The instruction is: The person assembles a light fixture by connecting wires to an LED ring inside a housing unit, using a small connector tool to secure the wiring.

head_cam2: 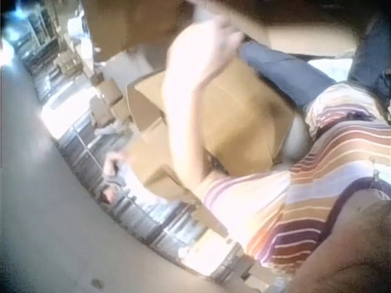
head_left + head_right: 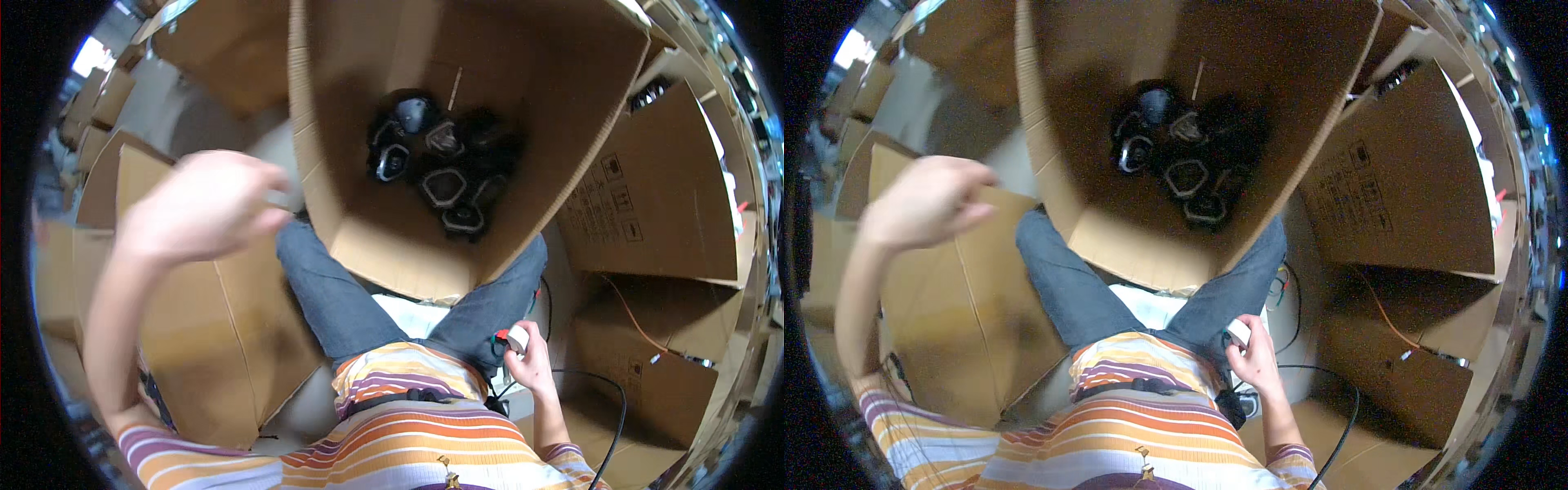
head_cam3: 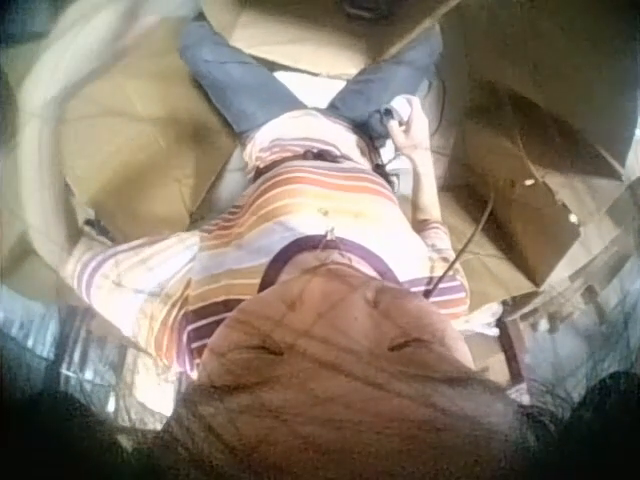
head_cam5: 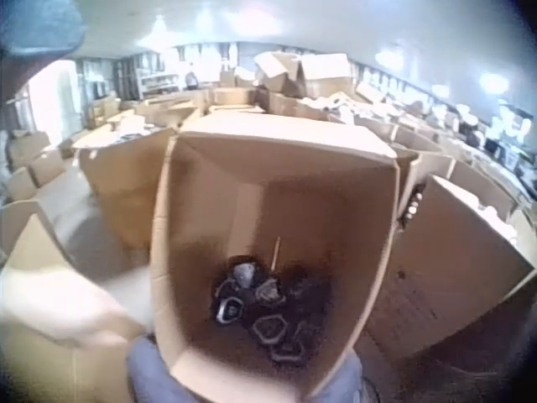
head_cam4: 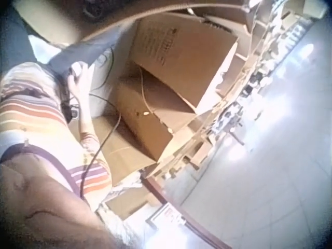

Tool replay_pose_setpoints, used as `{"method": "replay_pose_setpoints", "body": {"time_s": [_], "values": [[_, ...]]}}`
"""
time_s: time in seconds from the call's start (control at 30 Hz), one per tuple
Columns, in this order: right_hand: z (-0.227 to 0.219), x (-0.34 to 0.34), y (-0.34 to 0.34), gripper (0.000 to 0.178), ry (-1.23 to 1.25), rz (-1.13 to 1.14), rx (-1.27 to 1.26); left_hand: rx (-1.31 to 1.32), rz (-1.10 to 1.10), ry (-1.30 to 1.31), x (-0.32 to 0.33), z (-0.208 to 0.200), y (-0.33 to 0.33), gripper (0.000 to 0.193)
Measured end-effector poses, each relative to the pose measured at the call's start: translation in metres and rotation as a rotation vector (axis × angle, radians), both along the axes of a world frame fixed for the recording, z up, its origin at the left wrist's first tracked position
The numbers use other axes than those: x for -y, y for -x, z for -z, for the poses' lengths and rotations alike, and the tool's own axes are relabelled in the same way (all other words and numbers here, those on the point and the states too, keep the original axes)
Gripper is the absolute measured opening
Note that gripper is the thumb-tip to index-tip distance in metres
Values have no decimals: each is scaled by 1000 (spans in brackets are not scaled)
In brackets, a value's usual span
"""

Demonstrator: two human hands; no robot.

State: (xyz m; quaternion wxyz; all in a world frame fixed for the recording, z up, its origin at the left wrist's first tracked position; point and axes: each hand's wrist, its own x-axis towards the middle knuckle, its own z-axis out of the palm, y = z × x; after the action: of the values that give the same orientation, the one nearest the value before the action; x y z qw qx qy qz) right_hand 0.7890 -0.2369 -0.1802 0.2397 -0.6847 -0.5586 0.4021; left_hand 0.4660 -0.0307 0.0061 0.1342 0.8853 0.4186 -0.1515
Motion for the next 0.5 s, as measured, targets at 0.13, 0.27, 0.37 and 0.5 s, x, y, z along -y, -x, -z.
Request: {"method": "replay_pose_setpoints", "body": {"time_s": [0.13, 0.27, 0.37, 0.5], "values": [[16, 14, -7, 30, 89, 112, -27, -190, 224, 217, -34, 112, -88, 26], [22, 12, -17, 32, 166, 202, -52, -116, 123, 341, -81, 235, -104, 22], [36, 11, -23, 32, 224, 290, -97, -79, -146, 486, -101, 317, -105, 28], [35, -15, -22, 32, 338, 442, -257, 112, -165, 298, -100, 393, -121, 23]]}}
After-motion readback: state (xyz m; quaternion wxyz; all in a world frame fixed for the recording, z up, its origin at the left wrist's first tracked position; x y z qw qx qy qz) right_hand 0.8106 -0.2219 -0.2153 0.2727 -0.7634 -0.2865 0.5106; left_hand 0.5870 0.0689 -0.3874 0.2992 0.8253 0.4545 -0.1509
